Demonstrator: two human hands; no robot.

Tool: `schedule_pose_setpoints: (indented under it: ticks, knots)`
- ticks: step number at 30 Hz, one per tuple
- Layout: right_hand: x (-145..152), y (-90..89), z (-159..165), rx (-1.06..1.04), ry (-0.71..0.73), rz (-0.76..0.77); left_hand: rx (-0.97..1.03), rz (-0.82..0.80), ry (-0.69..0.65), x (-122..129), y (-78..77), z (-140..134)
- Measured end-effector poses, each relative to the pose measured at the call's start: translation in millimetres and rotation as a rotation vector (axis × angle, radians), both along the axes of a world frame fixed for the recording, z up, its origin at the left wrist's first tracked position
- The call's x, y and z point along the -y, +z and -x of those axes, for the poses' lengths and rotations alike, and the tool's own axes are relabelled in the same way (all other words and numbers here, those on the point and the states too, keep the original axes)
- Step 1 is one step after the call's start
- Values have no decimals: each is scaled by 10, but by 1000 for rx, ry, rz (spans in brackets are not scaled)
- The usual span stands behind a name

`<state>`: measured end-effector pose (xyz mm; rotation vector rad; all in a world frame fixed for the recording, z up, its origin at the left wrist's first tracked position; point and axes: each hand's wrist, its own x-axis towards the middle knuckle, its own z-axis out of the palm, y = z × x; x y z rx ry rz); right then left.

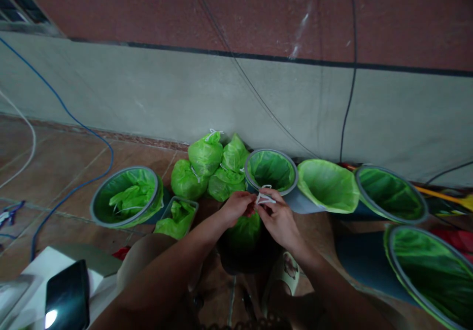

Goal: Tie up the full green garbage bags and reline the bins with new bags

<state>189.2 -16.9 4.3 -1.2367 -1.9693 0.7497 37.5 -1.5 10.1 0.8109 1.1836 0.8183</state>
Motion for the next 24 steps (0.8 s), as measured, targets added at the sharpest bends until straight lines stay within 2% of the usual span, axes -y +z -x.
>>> schedule_pose_setpoints:
  ticks: [3, 7, 13, 19, 22, 24]
  knots:
    - [-40, 3, -39, 20, 21, 0, 77, 59, -24, -4, 14, -4]
    - [-97, 34, -105, 82, 93, 50, 95, 39, -68, 4, 15, -5]
    - [-117, 25, -140, 42, 164, 316, 123, -1, -131, 25, 15, 15]
    - [-126, -54, -118, 9, 52, 361, 50, -41, -113, 10, -35, -7]
    - [-150, -97, -128, -1, -12, 352, -46, -174, -112, -13, -86, -16]
    - [-163, -123, -122, -81, -61, 384, -153, -306, -126, -20, -99, -8]
